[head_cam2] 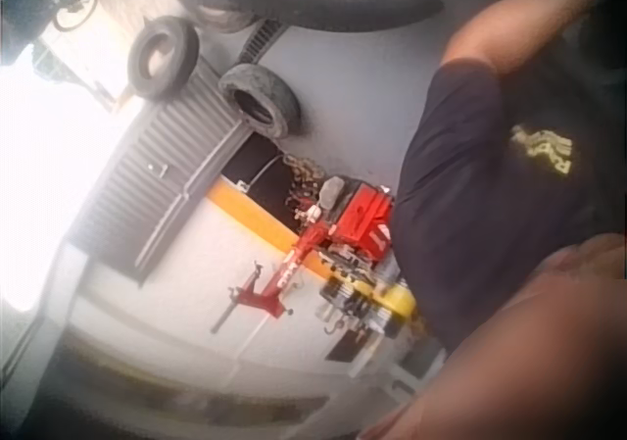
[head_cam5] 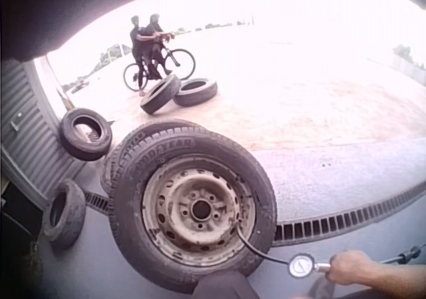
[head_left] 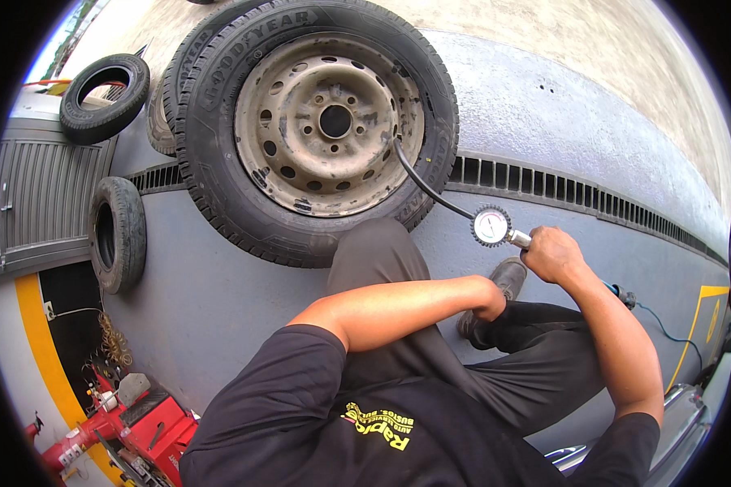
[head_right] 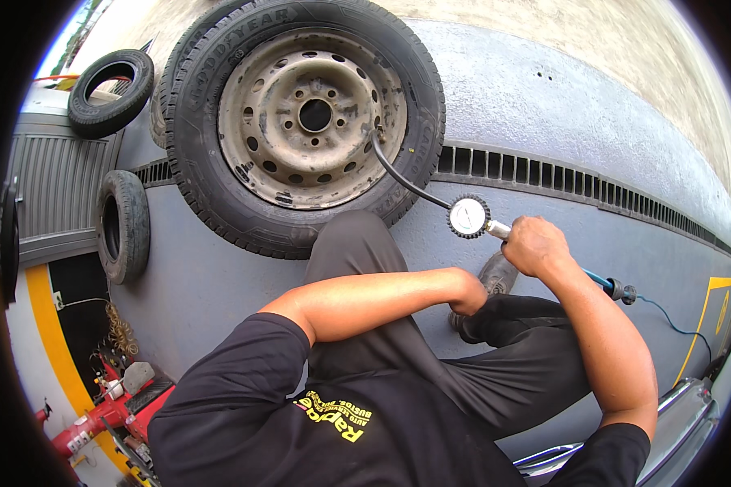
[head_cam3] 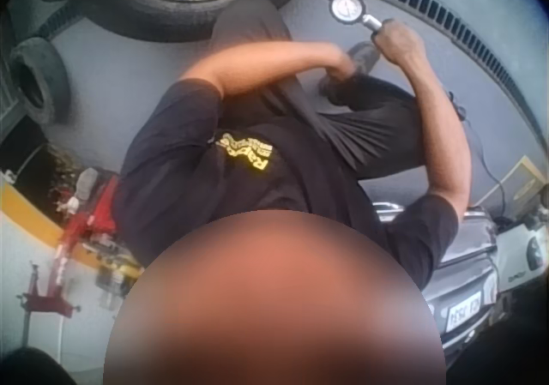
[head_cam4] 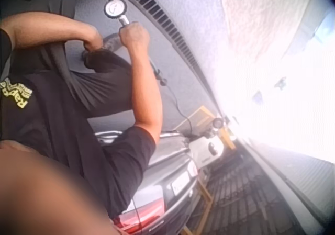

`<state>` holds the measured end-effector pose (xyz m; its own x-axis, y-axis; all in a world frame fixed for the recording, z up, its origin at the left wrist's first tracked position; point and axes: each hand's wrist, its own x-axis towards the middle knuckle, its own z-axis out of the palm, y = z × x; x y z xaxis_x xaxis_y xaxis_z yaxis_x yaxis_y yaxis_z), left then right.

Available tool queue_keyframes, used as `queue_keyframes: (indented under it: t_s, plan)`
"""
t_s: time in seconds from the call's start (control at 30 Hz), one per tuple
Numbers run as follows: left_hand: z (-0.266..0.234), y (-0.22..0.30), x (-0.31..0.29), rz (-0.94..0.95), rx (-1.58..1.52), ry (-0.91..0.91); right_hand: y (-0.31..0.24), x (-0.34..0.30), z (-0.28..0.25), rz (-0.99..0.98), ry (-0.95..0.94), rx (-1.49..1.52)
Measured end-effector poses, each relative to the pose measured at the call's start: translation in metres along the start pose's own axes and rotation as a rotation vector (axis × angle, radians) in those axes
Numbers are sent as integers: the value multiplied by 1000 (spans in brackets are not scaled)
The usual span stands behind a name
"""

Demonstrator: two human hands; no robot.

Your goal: The person retrieves a tire inflator and connects it to a tire valve to inflate the tire. They monitor the pressure gauge while inflating, then disconnect the inflator and move the tire aside.

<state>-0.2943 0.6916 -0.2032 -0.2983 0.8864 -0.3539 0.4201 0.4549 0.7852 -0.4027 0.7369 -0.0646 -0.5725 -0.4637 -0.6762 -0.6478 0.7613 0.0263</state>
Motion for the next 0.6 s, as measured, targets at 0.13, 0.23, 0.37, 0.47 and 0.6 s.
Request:
queue_keyframes:
  t_s: [0.13, 0.23, 0.37, 0.47, 0.6]
  plan:
    - [-4, 4, -4, -18, -8, -9, 0, 0, 1, -3, -1, -10]
    - [-6, 6, -6, -20, 4, -15, 1, 0, 2, -4, 5, 2]
    - [-6, 7, -8, 4, -17, 21, 1, 0, 3, -6, 13, 5]
    - [-5, 6, -7, 2, -19, 11, 1, 1, 3, -3, 8, -4]
    - [-2, 4, -4, -36, -45, 18, 0, 0, 3, -10, 12, -16]
